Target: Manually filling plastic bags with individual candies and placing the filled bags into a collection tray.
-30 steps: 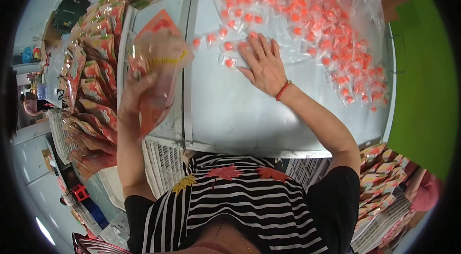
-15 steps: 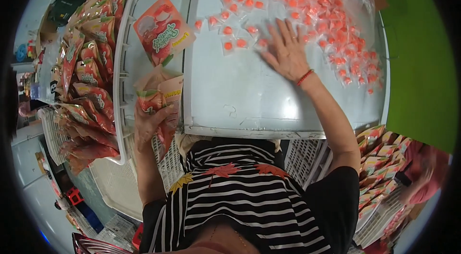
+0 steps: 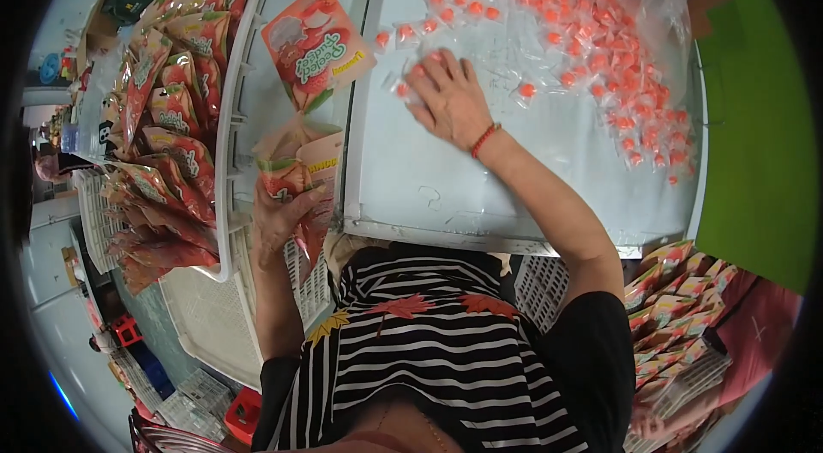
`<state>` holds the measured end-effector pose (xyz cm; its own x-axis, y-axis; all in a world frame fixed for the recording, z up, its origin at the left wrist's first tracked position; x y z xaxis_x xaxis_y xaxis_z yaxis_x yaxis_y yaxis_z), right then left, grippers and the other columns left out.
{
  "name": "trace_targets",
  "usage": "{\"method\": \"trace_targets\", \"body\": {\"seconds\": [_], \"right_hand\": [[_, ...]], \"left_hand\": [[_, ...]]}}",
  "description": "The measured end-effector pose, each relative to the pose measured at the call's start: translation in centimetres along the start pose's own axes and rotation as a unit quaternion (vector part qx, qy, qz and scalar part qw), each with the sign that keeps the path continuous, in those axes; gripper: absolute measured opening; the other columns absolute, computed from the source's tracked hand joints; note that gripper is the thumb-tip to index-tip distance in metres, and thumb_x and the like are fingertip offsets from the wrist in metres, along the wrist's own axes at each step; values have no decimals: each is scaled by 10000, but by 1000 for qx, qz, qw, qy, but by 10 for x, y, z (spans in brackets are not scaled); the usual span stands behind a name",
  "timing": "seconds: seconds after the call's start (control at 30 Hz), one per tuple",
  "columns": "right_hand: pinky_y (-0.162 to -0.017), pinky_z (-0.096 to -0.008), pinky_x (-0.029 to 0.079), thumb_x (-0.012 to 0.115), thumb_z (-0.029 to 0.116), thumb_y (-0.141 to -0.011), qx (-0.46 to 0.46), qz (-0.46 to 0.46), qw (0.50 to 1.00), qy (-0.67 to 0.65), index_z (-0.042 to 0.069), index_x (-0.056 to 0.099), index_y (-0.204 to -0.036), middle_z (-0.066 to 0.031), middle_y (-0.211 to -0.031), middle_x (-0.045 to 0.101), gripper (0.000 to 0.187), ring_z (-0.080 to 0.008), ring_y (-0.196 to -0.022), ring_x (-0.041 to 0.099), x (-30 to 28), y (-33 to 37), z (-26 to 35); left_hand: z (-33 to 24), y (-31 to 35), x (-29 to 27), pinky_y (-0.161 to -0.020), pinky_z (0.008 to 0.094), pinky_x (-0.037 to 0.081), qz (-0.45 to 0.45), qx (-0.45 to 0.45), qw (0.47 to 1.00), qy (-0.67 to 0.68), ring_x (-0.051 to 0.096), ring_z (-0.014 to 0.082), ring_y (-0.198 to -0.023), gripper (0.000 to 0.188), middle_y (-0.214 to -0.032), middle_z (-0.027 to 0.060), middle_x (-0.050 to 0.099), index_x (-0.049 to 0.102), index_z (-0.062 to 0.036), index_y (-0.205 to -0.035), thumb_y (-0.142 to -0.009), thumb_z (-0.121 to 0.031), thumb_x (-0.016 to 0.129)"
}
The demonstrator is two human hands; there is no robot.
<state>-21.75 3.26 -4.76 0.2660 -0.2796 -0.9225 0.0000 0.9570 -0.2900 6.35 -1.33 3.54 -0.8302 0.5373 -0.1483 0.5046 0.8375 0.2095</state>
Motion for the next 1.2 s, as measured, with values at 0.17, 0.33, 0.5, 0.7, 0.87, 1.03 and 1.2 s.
{"method": "trace_targets", "body": {"seconds": [0.17,0.33,0.5,0.7,0.87,1.03,1.2], "right_hand": [[-1048,-414,309,535,315,-908,27,-76,950,-301,27,439,-1289,-155,-1330,432,487,-308,-1270,383,-18,23,1],[-988,-375,381,312,325,-1001,320,-213,553,-739,41,467,-1223,-154,-1201,558,393,-254,-1164,509,-33,50,-64],[-966,-350,384,420,314,-969,296,-233,733,-566,30,496,-1208,-143,-1174,559,379,-254,-1097,536,-18,65,-54],[-997,-503,316,649,489,-772,90,-72,991,-68,129,478,-1298,-205,-1346,389,661,-386,-1255,350,-18,21,22],[-957,-565,301,664,448,-762,92,-44,995,-16,132,528,-1235,-195,-1330,399,585,-441,-1233,336,1,1,60],[-913,-532,339,637,326,-792,35,-65,996,-42,106,566,-1153,-188,-1256,444,428,-408,-1187,391,7,20,79],[-927,-485,371,642,220,-791,21,-154,981,-118,42,528,-1179,-223,-1231,468,442,-431,-1151,438,-12,-5,54]], "left_hand": [[-2,10,-8,-795,287,494,-125,-48,990,43,603,152,-830,530,-991,64,614,524,7,-1135,-674,-25,784],[3,8,-29,-704,263,467,-200,82,976,-14,552,133,-759,449,-922,52,585,552,7,-1056,-681,-52,792],[8,6,-35,-797,284,472,-315,178,931,-52,582,168,-866,515,-997,91,597,533,29,-1096,-672,-79,805],[9,6,-36,-835,299,468,-306,183,933,-58,588,186,-915,533,-1051,111,594,520,39,-1121,-684,-83,798],[15,8,-38,-829,301,471,-297,179,934,-81,594,178,-891,505,-1003,107,611,536,41,-1098,-684,-83,797],[11,9,-35,-813,284,480,-302,157,940,-32,592,171,-898,502,-1018,109,610,538,46,-1097,-673,-37,793],[1,8,-30,-814,284,478,-291,178,940,-13,591,168,-890,520,-1025,103,604,539,47,-1102,-666,-48,805]]}}
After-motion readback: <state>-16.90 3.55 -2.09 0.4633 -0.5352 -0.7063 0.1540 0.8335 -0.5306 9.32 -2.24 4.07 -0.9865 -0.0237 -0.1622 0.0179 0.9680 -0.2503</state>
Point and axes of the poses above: each hand's wrist, its own y-axis away from the middle knuckle, its own x-axis out of the palm, z = x × y, the point moved 2 cm from there along -y, towards the middle knuckle
